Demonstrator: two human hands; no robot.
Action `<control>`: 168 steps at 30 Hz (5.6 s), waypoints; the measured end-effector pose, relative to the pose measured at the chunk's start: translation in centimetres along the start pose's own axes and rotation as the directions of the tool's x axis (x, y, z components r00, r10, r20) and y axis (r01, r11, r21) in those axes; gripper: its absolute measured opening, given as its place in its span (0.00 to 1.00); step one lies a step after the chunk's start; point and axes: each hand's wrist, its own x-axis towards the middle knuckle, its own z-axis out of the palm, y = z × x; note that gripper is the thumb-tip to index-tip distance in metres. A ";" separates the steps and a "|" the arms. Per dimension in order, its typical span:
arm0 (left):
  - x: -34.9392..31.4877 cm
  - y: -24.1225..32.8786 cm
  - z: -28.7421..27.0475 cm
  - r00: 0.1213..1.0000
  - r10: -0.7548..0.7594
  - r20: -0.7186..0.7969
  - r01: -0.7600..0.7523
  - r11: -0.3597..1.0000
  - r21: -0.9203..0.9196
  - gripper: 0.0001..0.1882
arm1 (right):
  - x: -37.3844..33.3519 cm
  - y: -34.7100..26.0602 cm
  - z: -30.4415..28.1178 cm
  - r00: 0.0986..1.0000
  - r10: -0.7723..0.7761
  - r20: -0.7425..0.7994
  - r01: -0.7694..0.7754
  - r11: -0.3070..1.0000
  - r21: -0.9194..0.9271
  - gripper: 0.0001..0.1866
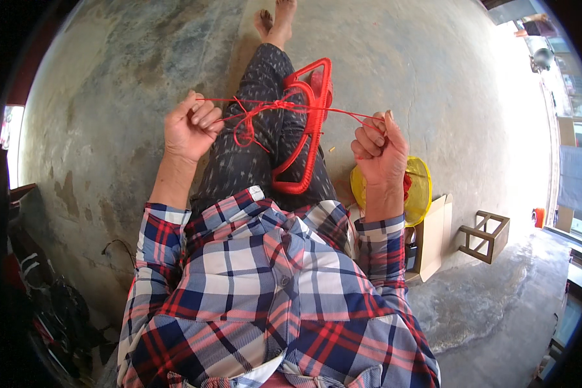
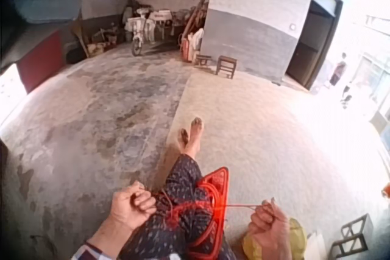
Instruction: Tying and wrapping red string around a red plastic hanger.
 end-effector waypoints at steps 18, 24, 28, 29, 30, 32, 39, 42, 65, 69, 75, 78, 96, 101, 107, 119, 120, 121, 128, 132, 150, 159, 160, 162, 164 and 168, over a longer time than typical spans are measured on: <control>-0.8 0.6 -4.7 0.892 0.424 0.157 0.059 -0.453 0.890 0.11 | -1.4 -2.3 -2.4 0.994 -0.089 -0.064 0.097 0.988 0.124 0.15; 0.8 -5.1 1.3 0.836 0.075 0.544 -0.456 -0.455 0.765 0.19 | -0.5 -1.6 2.9 0.999 -0.053 0.001 0.053 0.998 0.033 0.15; 2.2 -9.5 1.5 0.866 -0.012 0.500 -0.439 -0.497 0.748 0.23 | 0.9 -1.4 4.3 0.996 -0.041 0.082 0.040 0.999 0.021 0.15; 2.6 -10.2 1.1 0.872 0.034 0.488 -0.416 -0.475 0.776 0.19 | 1.1 -1.4 4.8 0.996 -0.043 0.082 0.041 0.999 0.020 0.15; 3.1 -10.4 0.9 0.871 0.031 0.490 -0.418 -0.474 0.775 0.19 | 1.2 -1.5 5.2 0.995 -0.047 0.089 0.046 0.999 0.023 0.15; 4.2 -10.6 0.3 0.916 -0.045 0.398 -0.381 -0.403 0.832 0.11 | 1.8 -1.8 5.3 0.994 -0.054 0.096 0.051 0.998 0.028 0.15; 3.1 -10.1 2.2 0.985 -0.059 0.160 -0.163 -0.039 0.986 0.03 | 2.9 -1.4 6.9 0.963 -0.264 0.057 0.250 0.791 -0.559 0.19; 2.5 -9.6 2.7 1.000 -0.011 -0.010 0.014 0.432 0.902 0.03 | 2.7 -0.4 5.4 0.958 -0.286 0.031 0.184 0.525 -0.831 0.22; 0.4 -9.0 6.2 0.808 0.334 0.486 -0.468 -0.139 0.873 0.08 | 1.0 6.2 3.5 0.976 -0.207 0.075 0.128 0.260 -0.957 0.07; 0.3 -8.9 6.7 0.784 0.297 0.545 -0.456 -0.320 0.830 0.05 | 0.9 5.9 4.4 0.971 -0.204 0.122 0.151 0.135 -0.979 0.06; 0.8 -8.7 5.9 0.946 0.261 0.194 -0.246 0.183 0.952 0.03 | 0.6 5.7 4.7 0.926 -0.201 0.320 0.311 -0.078 -0.947 0.04; 1.4 -7.8 5.6 0.976 0.115 -0.183 0.069 0.637 0.768 0.05 | 0.1 5.5 3.6 0.985 -0.099 0.141 0.171 0.439 -0.882 0.04; 3.7 3.9 -0.5 0.734 0.230 -0.639 -0.243 0.968 0.068 0.06 | -1.0 4.5 -0.5 0.990 -0.031 0.137 0.048 0.991 -0.127 0.08; 3.1 5.0 -2.6 0.793 0.381 -0.475 -0.169 0.887 0.429 0.08 | -0.8 5.4 1.5 0.993 0.090 0.077 -0.073 0.976 -0.203 0.06; 1.3 -1.4 1.4 0.860 0.445 0.249 -0.205 -0.146 0.968 0.17 | 0.0 5.7 2.3 0.991 0.059 0.122 -0.009 0.927 -0.374 0.04; 0.5 -7.3 6.4 0.990 -0.007 0.144 -0.134 0.320 0.938 0.04 | 0.4 5.9 3.3 0.997 0.081 -0.005 -0.078 0.935 -0.347 0.02; 0.7 -7.1 6.1 0.991 0.048 0.124 -0.132 0.232 0.964 0.03 | 0.3 5.9 3.2 0.997 0.080 -0.004 -0.076 0.935 -0.345 0.02; 1.0 -6.8 5.6 0.988 0.106 0.109 -0.124 0.141 0.982 0.02 | 0.2 5.8 3.1 0.994 0.077 0.074 -0.060 0.975 -0.214 0.03; 2.2 -3.6 2.3 0.925 0.200 -0.322 -0.061 0.917 0.395 0.05 | -0.7 4.0 1.4 0.971 0.023 0.239 -0.051 0.993 0.110 0.12; 2.4 -1.9 0.3 0.947 0.154 -0.281 -0.092 0.971 0.221 0.04 | -1.4 1.8 -1.1 0.982 -0.041 0.182 -0.005 0.970 0.244 0.11; -0.3 -4.6 9.0 0.997 0.067 0.045 -0.078 0.666 0.742 0.06 | 2.8 6.5 5.2 0.985 0.071 0.158 0.089 0.572 -0.815 0.08; 0.5 -3.7 4.8 0.997 -0.030 0.064 -0.046 0.409 0.911 0.06 | 1.5 4.4 3.7 0.953 0.206 0.222 -0.226 0.971 0.072 0.08; 0.8 -3.5 4.2 0.998 -0.029 0.064 -0.046 0.410 0.911 0.06 | 1.1 4.4 3.8 0.953 0.206 0.222 -0.227 0.971 0.072 0.08; 1.9 -2.5 2.8 0.954 0.297 0.041 -0.055 0.036 0.998 0.07 | 0.3 4.3 4.4 0.963 0.180 0.202 -0.191 0.981 0.039 0.09; 2.4 -0.7 1.5 0.936 0.343 -0.076 0.057 0.065 0.996 0.14 | 0.2 4.0 3.2 0.952 0.182 0.247 -0.186 0.982 -0.007 0.09; 1.7 1.2 1.4 0.905 0.184 -0.384 0.222 0.567 0.793 0.25 | -0.5 3.5 2.7 0.953 0.241 0.181 -0.212 0.963 -0.166 0.09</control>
